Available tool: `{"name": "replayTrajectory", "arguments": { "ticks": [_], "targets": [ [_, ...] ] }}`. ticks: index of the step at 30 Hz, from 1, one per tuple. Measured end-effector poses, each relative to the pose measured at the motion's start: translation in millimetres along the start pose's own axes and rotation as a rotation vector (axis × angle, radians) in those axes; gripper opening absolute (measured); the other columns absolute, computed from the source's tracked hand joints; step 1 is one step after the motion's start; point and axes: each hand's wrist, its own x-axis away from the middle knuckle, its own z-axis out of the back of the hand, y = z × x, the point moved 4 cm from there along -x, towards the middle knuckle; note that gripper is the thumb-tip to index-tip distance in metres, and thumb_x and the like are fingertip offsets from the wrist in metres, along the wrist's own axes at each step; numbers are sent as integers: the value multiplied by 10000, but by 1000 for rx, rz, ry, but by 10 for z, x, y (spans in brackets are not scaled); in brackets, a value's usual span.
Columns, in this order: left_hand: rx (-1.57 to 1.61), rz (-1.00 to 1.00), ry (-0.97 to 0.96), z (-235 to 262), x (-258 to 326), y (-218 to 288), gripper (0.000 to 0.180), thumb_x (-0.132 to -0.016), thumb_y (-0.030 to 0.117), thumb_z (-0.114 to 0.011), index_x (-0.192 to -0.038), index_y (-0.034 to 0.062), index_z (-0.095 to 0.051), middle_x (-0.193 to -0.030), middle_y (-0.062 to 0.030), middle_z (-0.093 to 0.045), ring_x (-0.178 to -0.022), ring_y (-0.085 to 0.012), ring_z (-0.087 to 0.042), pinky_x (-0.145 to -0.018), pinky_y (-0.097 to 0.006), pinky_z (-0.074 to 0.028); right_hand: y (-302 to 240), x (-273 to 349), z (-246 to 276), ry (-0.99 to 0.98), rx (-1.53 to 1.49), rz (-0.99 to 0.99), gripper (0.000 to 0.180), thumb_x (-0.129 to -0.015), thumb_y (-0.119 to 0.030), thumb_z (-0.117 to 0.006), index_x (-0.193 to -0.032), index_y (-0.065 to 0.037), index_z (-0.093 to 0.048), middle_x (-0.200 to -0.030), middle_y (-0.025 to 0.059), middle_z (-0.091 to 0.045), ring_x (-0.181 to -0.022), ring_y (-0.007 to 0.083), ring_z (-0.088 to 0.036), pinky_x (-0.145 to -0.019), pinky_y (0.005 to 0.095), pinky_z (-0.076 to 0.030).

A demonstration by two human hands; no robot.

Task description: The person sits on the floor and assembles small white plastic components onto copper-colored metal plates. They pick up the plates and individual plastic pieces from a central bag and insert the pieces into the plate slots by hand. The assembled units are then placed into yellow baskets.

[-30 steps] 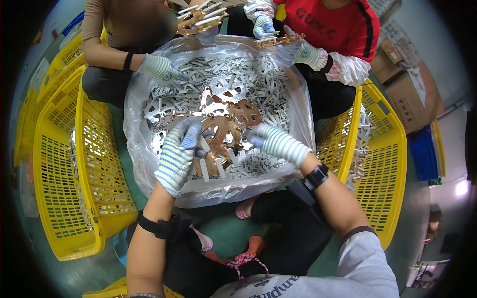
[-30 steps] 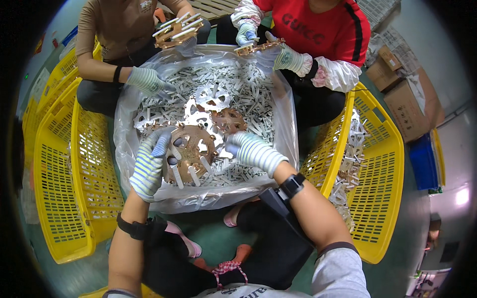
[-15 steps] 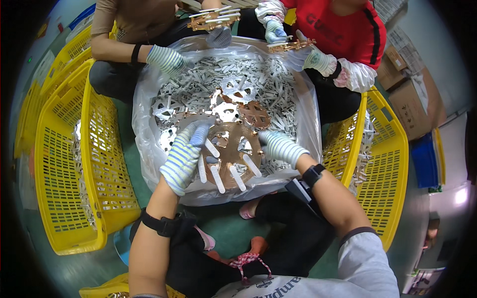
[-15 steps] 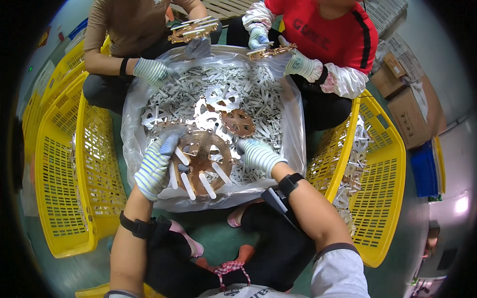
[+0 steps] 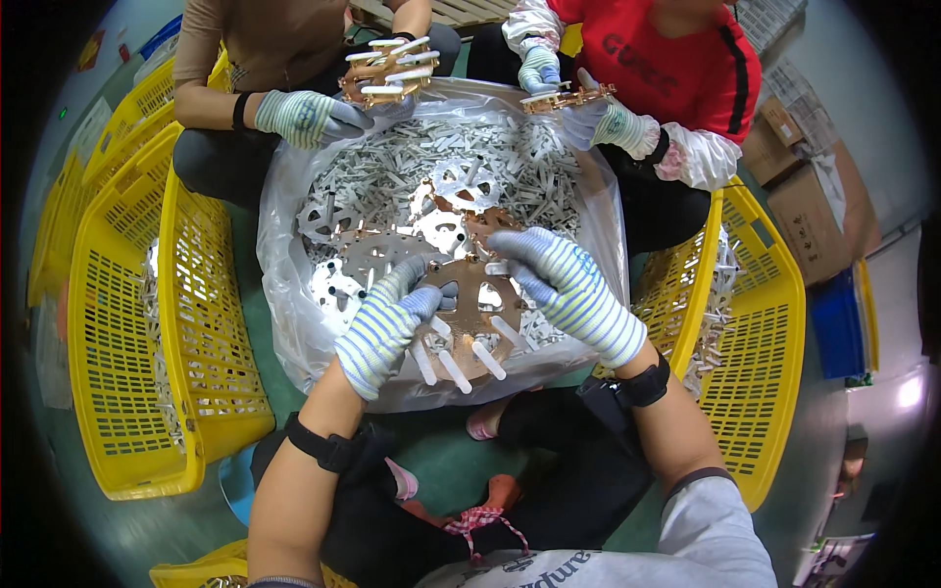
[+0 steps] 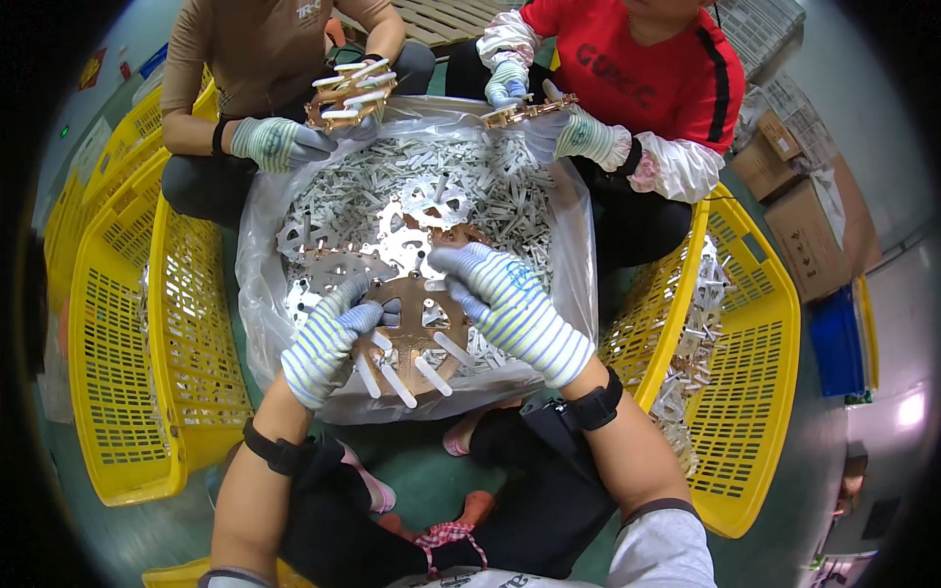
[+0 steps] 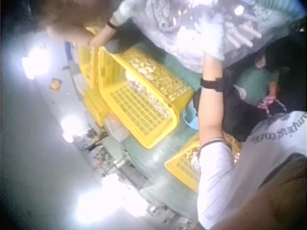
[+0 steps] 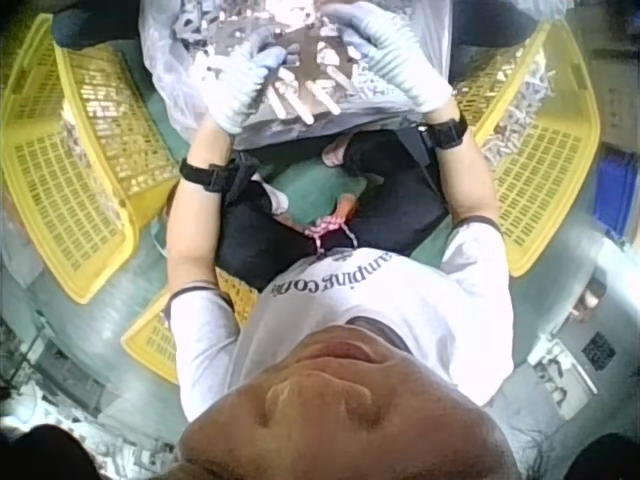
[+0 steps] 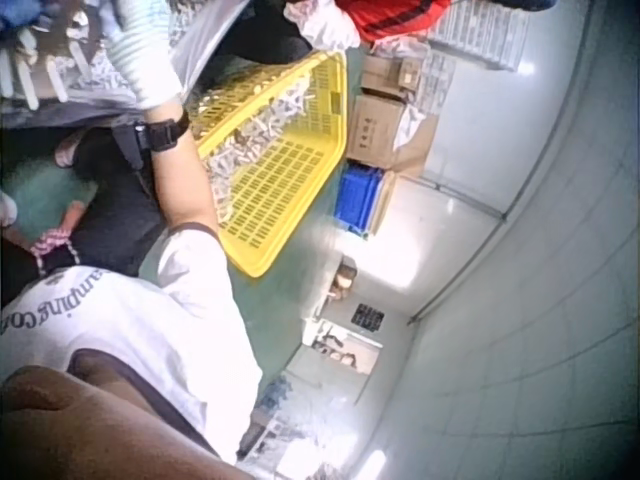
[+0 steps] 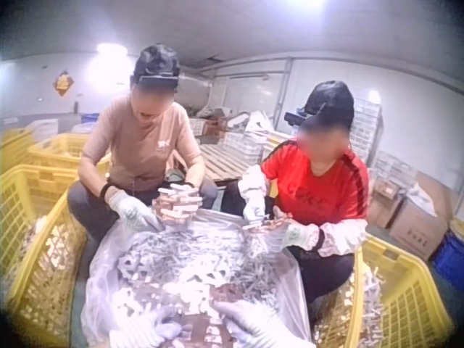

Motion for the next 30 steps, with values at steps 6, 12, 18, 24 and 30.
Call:
{"name": "replayTrajectory", "arguments": {
  "ticks": [6, 12, 18, 24, 30],
  "targets": [
    [-172, -73, -56, -163, -14, 51, 474, -905, 178, -620, -1322, -12, -496, -1155, -100, -604, -992, -148, -590, -843, -263, -489, -86, 44, -118, 182, -104, 104, 243, -834, 6, -594, -1067, -48, -639, -980, 158, -594, -893, 347, -606, -780, 407, -489],
    [-154, -5, -87, -232, 49, 49, 405, -962, 314, -605, -1236, 17, -578, -1094, -37, -620, -996, -116, -551, -856, -265, -468, -180, 58, -236, 265, 48, 205, 302, -760, -5, -624, -1056, -62, -642, -980, 163, -603, -896, 343, -602, -777, 410, -485],
    [-151, 41, -86, -202, 35, 50, 341, -966, 304, -601, -1163, 26, -610, -949, 4, -611, -823, -46, -541, -690, -197, -473, -198, 8, -249, 184, -12, 221, 245, -818, -78, -643, -1059, -42, -649, -833, 127, -620, -781, 311, -611, -702, 399, -480],
    [-317, -32, -11, -187, 13, 62, 299, -934, 180, -632, -1176, 9, -592, -997, -22, -617, -852, -68, -563, -723, -219, -495, -143, 55, -266, 122, -182, -23, 209, -874, -172, -631, -1023, -26, -647, -850, 164, -628, -854, 343, -620, -737, 416, -481],
    [-263, -231, 24, -214, -5, 108, 466, -856, 139, -689, -1274, -7, -546, -1165, -97, -604, -1052, -173, -570, -941, -314, -474, -64, 48, -156, 217, -44, -45, 155, -842, -161, -662, -924, -32, -637, -897, 153, -630, -855, 332, -623, -747, 410, -483]
  ]
}}
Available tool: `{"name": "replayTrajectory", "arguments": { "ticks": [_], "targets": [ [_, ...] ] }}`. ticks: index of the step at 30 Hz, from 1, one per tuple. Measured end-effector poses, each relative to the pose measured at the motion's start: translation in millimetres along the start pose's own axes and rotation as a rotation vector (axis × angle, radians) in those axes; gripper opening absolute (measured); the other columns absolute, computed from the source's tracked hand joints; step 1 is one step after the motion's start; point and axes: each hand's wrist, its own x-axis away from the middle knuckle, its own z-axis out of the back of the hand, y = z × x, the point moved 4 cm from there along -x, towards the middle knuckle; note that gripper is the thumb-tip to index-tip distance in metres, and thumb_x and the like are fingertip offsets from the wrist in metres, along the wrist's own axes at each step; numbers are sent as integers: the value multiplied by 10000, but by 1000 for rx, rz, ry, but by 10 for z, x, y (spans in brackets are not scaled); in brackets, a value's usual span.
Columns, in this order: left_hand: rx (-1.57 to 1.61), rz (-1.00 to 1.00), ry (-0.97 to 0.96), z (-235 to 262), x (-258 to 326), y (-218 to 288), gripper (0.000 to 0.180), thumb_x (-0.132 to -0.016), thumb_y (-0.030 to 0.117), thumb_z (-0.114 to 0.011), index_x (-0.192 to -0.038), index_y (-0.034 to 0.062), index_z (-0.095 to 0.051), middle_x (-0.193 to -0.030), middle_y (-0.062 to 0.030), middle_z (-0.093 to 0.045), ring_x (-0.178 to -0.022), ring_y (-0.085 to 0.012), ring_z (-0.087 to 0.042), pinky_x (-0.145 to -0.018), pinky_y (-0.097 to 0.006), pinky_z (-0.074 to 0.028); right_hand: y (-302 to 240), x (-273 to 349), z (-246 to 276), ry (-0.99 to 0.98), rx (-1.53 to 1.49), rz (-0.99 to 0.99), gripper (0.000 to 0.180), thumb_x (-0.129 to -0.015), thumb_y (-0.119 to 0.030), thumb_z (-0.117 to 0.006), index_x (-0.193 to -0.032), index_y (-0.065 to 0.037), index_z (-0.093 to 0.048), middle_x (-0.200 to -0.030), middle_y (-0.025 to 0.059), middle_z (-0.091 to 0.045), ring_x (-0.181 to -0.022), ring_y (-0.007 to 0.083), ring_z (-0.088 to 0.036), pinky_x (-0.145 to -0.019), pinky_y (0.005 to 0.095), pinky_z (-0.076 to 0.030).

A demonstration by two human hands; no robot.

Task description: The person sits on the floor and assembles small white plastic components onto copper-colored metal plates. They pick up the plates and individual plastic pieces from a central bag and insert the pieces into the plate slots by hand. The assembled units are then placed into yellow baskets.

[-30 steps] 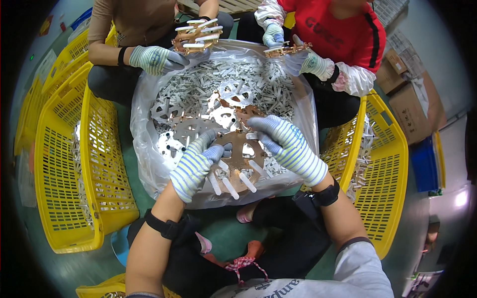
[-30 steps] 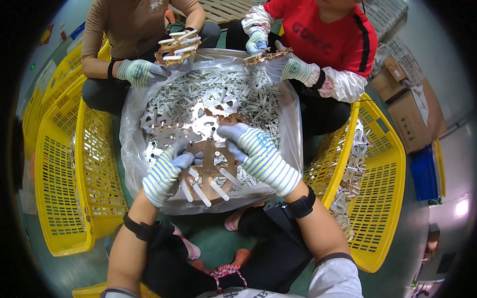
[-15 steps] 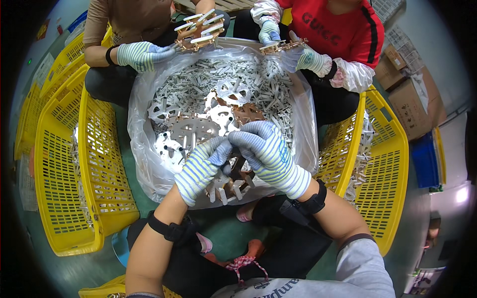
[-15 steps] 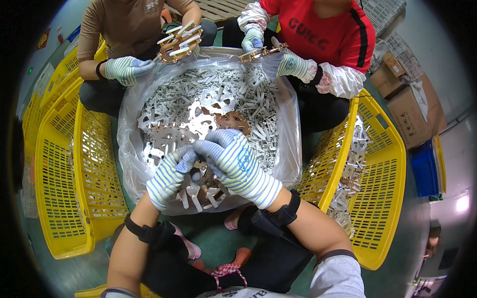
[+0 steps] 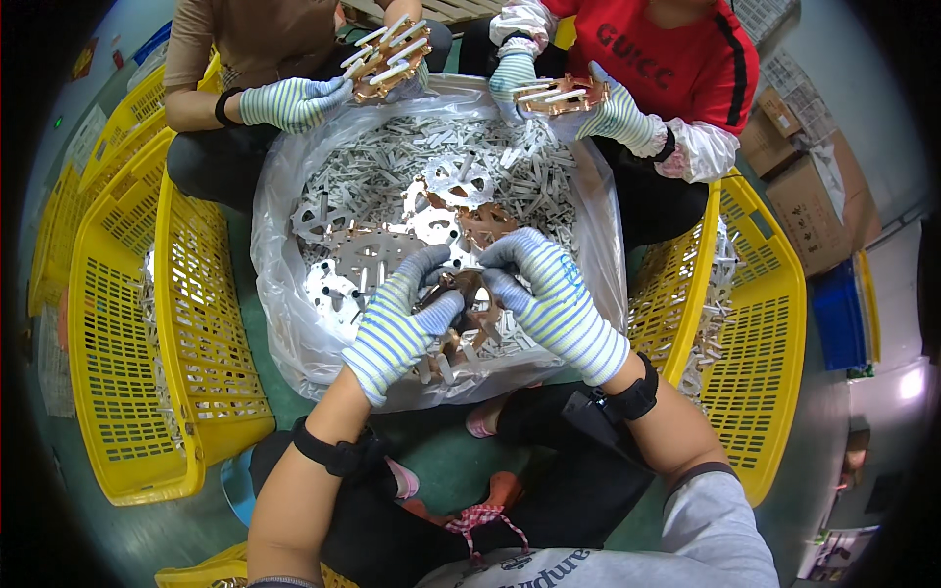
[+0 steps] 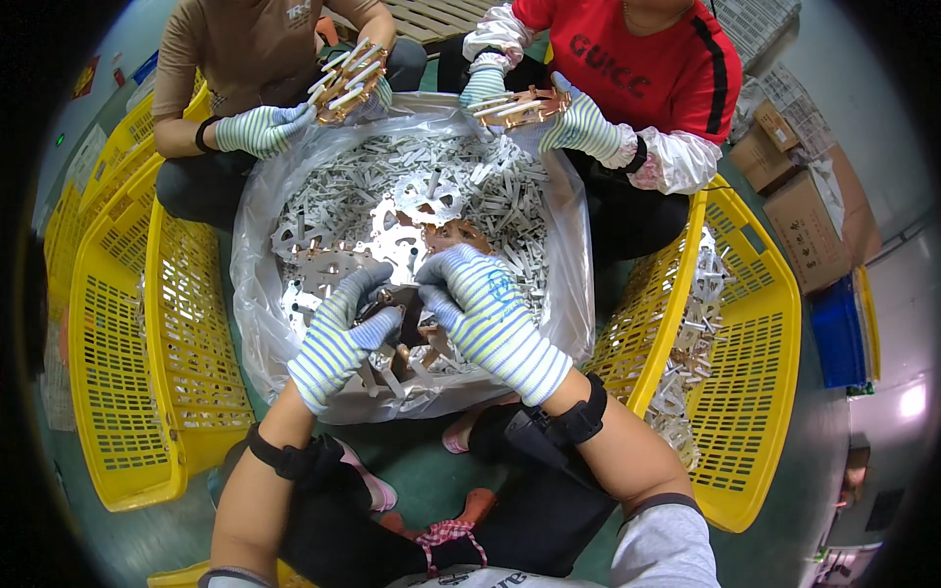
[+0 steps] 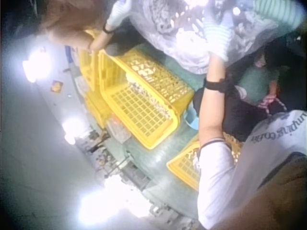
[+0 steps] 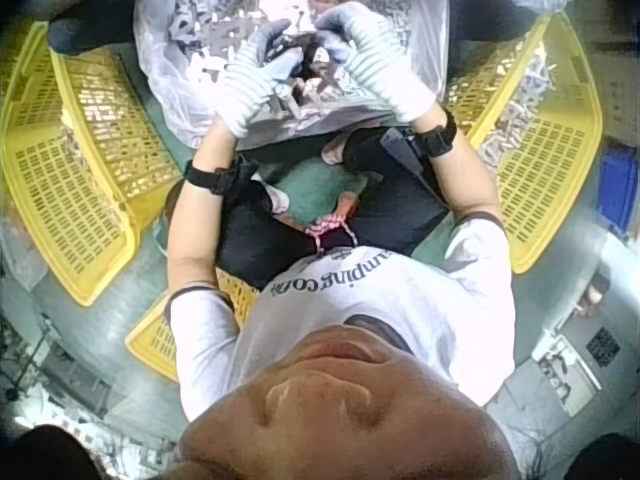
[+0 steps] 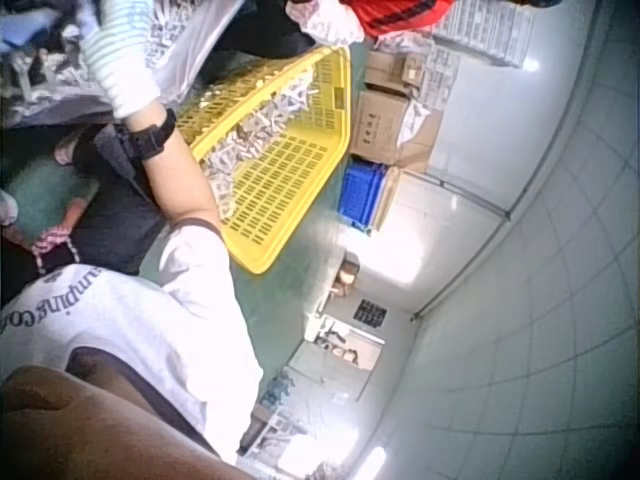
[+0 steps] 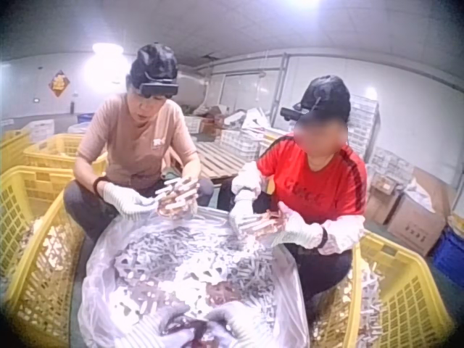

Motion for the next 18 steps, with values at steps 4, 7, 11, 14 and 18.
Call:
{"name": "replayTrajectory", "arguments": {
  "ticks": [4, 7, 11, 14, 18],
  "targets": [
    [0, 27, -107, 53, -7, 17, 469, -868, 136, -656, -1290, -27, -535, -1172, -116, -602, -1050, -159, -580, -912, -289, -494, -34, 9, -70, -76, -124, 110, 178, -804, -200, -693, -898, -53, -658, -1051, 164, -594, -1019, 346, -560, -890, 440, -428],
    [8, 28, -112, 43, 15, 35, 432, -884, 131, -628, -1285, -8, -551, -1106, -101, -624, -978, -136, -600, -848, -266, -510, -16, 28, -140, -128, -48, 78, 197, -795, -213, -708, -897, -49, -669, -1138, 168, -554, -1097, 332, -526, -955, 440, -403],
    [55, 64, -74, 46, 46, 105, 378, -900, 90, -576, -1267, 2, -576, -988, -60, -635, -869, -101, -608, -774, -243, -508, 26, 21, -159, -149, 36, 90, 207, -795, -227, -720, -893, -47, -695, -1175, 160, -547, -1123, 321, -521, -968, 436, -404],
    [83, 115, -75, 51, 83, 161, 358, -906, 62, -546, -1256, 2, -588, -942, -38, -630, -823, -85, -601, -739, -231, -501, 29, 18, -163, -143, -66, 106, 215, -797, -238, -707, -926, -65, -717, -1153, 151, -572, -1124, 326, -511, -981, 439, -374],
    [90, 73, -58, 21, 98, 197, 358, -907, 46, -529, -1257, 5, -592, -929, -29, -626, -784, -81, -593, -720, -226, -494, 7, 37, -180, -156, -126, 98, 230, -813, -247, -695, -961, -74, -730, -1147, 136, -582, -1147, 317, -489, -1014, 434, -333]
  ]
}}
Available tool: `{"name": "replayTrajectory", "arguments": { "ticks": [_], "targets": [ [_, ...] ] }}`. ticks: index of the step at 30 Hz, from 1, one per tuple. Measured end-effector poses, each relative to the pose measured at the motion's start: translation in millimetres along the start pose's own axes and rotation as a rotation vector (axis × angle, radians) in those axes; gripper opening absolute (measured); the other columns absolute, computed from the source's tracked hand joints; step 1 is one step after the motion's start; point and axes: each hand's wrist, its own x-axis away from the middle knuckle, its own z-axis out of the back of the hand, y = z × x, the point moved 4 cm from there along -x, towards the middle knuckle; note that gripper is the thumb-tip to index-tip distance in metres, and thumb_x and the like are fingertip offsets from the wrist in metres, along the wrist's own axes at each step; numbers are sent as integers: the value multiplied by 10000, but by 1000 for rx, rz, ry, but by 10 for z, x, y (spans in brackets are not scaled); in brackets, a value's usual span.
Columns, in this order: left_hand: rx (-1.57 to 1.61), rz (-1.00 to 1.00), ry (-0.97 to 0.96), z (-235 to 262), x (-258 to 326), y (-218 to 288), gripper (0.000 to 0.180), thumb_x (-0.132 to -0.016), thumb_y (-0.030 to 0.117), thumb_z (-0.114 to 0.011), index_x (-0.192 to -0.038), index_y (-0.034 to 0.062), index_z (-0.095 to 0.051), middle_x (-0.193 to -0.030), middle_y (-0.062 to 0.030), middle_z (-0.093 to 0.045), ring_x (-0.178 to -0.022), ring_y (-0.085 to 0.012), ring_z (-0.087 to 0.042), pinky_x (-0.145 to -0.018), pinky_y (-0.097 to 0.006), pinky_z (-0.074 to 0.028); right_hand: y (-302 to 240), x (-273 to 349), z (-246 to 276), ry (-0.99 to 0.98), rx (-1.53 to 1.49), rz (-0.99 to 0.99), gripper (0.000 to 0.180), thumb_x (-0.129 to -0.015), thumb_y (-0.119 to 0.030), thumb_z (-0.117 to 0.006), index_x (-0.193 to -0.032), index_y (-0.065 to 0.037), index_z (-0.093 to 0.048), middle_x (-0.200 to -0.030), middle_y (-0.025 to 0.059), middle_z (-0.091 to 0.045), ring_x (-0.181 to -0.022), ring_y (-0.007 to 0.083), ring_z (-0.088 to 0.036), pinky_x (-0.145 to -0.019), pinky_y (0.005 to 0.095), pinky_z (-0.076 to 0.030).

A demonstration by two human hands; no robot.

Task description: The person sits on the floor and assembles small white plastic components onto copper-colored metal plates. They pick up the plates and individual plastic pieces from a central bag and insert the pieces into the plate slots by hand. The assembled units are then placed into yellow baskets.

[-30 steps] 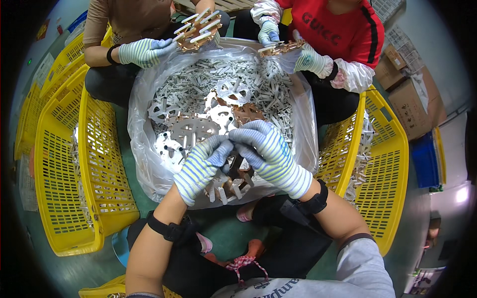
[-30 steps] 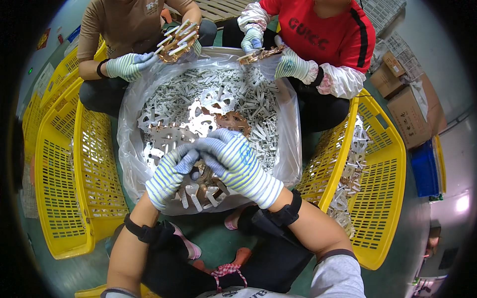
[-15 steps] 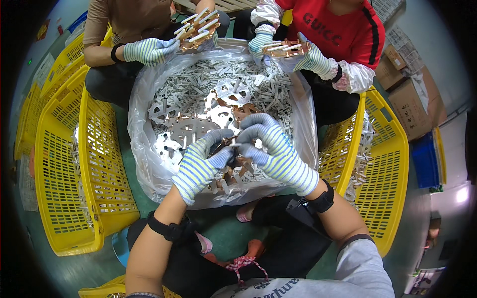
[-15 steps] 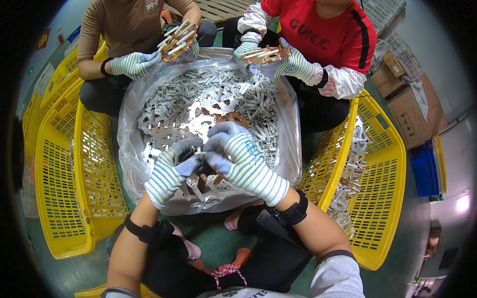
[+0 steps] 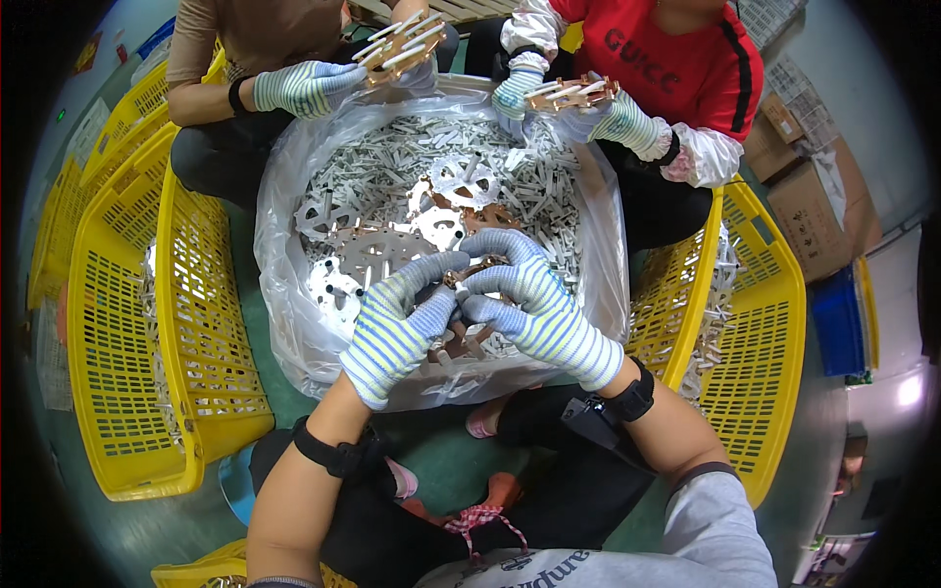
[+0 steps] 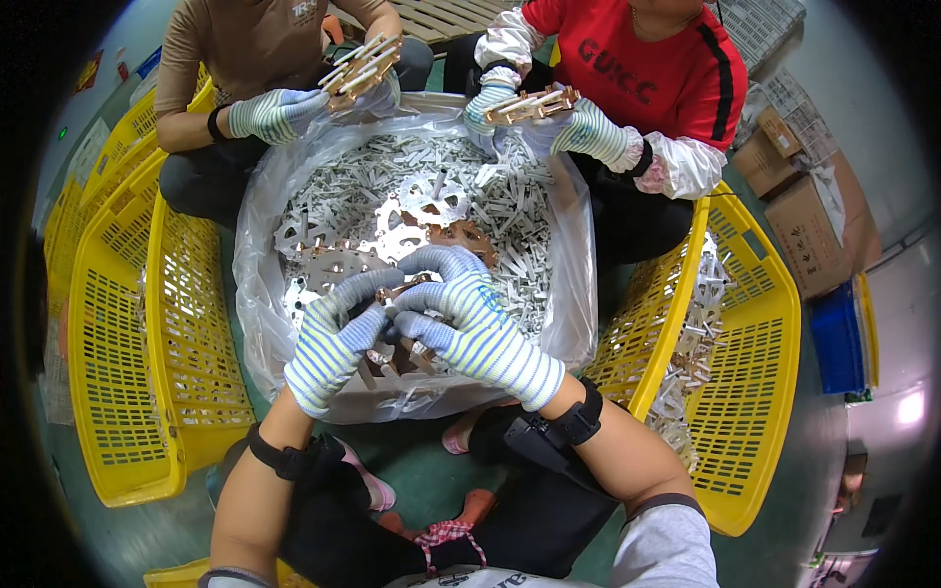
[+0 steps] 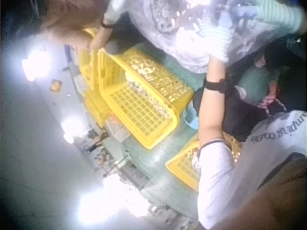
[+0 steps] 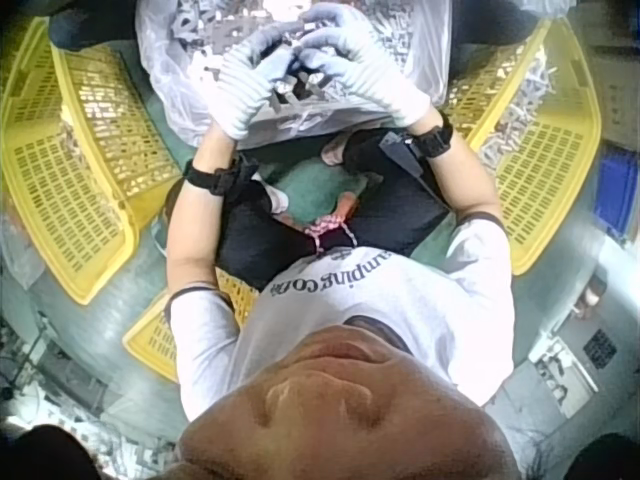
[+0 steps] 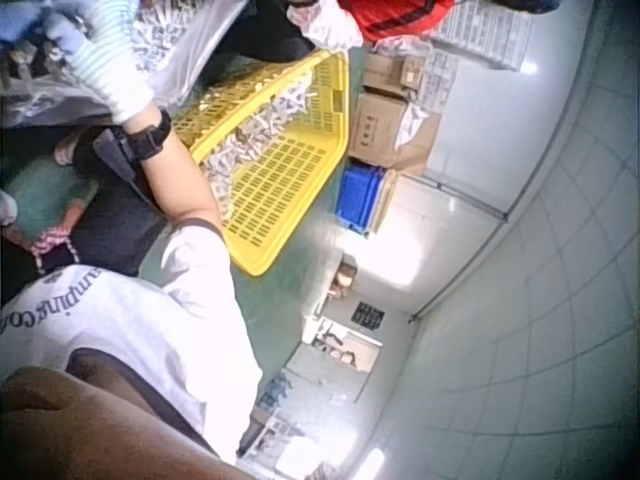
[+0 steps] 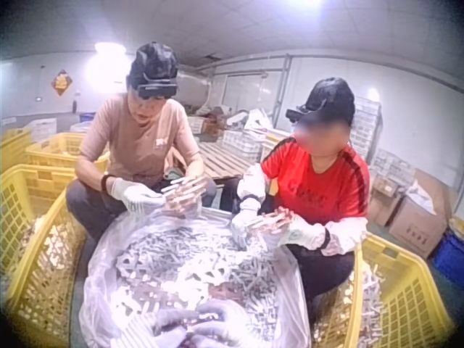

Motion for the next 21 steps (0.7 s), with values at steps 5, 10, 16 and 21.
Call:
{"name": "replayTrajectory", "arguments": {
  "ticks": [5, 10, 16, 21],
  "targets": [
    [-170, -148, -1, -3, -9, 68, 395, -872, 130, -627, -1241, -9, -601, -968, -50, -655, -839, -86, -612, -734, -244, -507, 15, 22, -22, -44, -41, -59, 267, -825, -287, -683, -967, -65, -726, -1153, 131, -583, -1153, 317, -481, -1017, 434, -325],
    [-383, -236, 43, -46, 44, 125, 410, -822, 156, -713, -1199, 11, -640, -987, -47, -664, -867, -68, -587, -772, -229, -492, 36, 33, -36, -73, -114, -46, 319, -854, -361, -634, -972, -75, -714, -1176, 125, -568, -1153, 320, -476, -1022, 433, -315],
    [-312, -87, 132, -30, -8, 22, 324, -843, 165, -731, -1111, -5, -667, -939, -50, -679, -806, -77, -609, -760, -219, -498, 2, 25, -81, -87, 44, 23, 438, -888, -470, -609, -987, -50, -686, -1180, 157, -553, -1126, 323, -530, -994, 441, -382],
    [-43, -110, 303, 230, -59, 81, 266, -919, 202, -642, -1106, 13, -656, -847, -23, -655, -727, -72, -598, -651, -208, -488, 347, 85, 120, 400, -227, -167, 163, -918, -183, -591, -991, -43, -632, -1126, 176, -553, -1016, 289, -568, -867, 372, -487]
  ]
}}
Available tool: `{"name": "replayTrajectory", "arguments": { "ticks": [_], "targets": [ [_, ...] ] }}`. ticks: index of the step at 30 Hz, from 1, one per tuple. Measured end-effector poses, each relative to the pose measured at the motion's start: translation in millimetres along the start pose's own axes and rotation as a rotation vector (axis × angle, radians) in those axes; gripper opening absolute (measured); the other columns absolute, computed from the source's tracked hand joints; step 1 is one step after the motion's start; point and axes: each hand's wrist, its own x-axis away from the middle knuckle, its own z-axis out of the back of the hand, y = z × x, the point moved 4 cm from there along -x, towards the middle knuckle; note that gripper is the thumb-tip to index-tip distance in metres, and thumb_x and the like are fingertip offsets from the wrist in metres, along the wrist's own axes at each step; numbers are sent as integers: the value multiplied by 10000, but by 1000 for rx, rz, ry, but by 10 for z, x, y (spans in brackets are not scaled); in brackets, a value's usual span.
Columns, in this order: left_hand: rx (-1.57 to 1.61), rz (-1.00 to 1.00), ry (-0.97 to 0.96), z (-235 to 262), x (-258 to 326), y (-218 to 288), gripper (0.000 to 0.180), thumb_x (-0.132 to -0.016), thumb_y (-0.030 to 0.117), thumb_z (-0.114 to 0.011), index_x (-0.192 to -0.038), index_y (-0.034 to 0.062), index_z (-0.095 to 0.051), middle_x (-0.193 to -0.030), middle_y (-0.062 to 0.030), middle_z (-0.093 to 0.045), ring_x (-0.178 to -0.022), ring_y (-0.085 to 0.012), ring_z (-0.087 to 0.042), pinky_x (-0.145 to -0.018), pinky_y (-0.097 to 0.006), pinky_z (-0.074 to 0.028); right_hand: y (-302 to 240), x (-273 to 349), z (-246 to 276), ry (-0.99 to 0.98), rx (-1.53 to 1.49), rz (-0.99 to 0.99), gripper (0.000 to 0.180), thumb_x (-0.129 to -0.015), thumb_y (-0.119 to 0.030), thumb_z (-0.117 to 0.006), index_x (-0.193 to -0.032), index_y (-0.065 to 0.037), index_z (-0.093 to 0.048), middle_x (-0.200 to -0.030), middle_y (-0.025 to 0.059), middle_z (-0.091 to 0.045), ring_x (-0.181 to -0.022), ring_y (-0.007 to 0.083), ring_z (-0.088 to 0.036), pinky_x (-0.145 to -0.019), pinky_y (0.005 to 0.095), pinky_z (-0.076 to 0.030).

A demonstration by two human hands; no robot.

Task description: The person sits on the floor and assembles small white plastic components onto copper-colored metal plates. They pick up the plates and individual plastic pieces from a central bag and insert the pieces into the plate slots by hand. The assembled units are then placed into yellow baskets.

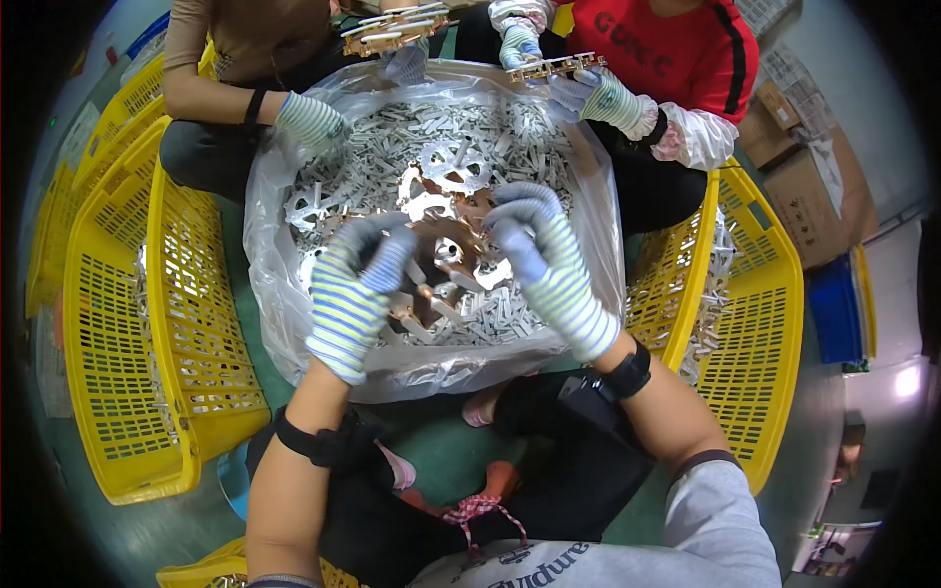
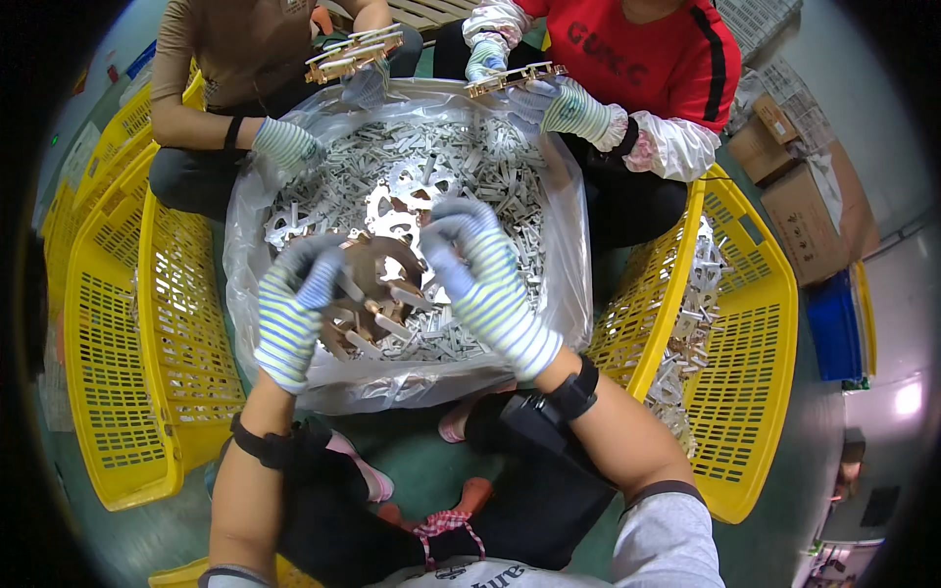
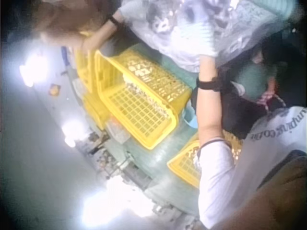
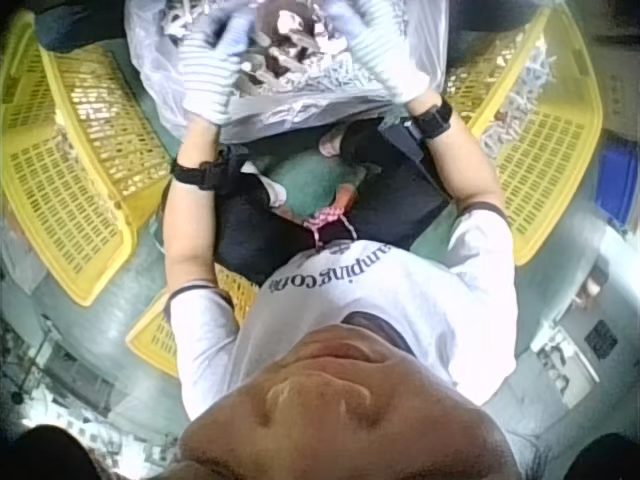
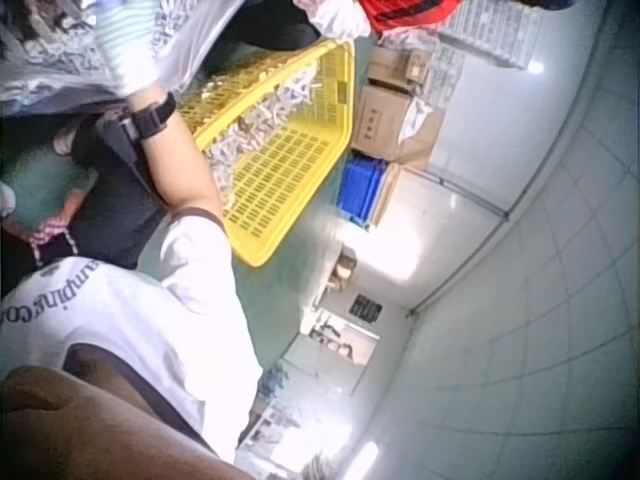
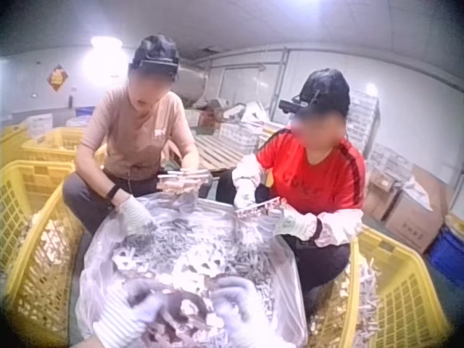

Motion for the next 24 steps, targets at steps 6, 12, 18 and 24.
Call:
{"name": "replayTrajectory", "arguments": {
  "ticks": [6, 12, 18, 24],
  "targets": [
    [-33, -83, 56, 183, -87, -91, 242, -956, 167, -552, -1117, 8, -639, -990, -74, -662, -813, -103, -615, -712, -250, -516, 776, 268, -148, -978, 700, -333, 379, -882, -175, -599, -1251, -89, -596, -1129, 163, -649, -1035, 340, -619, -918, 397, -481],
    [-240, -148, 5, 224, -103, -100, 323, -954, 135, -465, -1212, 2, -605, -1098, -89, -635, -961, -134, -564, -851, -263, -471, 968, 545, -290, -1228, 830, -365, 493, -828, -160, -607, -1317, -161, -549, -1273, 137, -588, -1091, 350, -593, -935, 418, -475],
    [-33, 75, 13, 199, -102, -171, 349, -924, 184, -607, -1205, -23, -593, -1007, -54, -634, -798, -84, -574, -686, -234, -484, 1023, 631, -446, -1286, 700, -201, 413, -822, -245, -635, -1230, -178, -633, -1150, 138, -652, -1011, 356, -625, -883, 417, -500],
    [81, 157, -5, 210, -113, -250, 336, -923, 151, -594, -1211, -19, -571, -899, -49, -624, -721, -120, -613, -616, -259, -525, 948, 683, -480, -1300, 910, -112, 325, -835, -292, -596, -1115, -154, -688, -1034, 144, -687, -960, 355, -645, -856, 444, -490]
  ]
}}
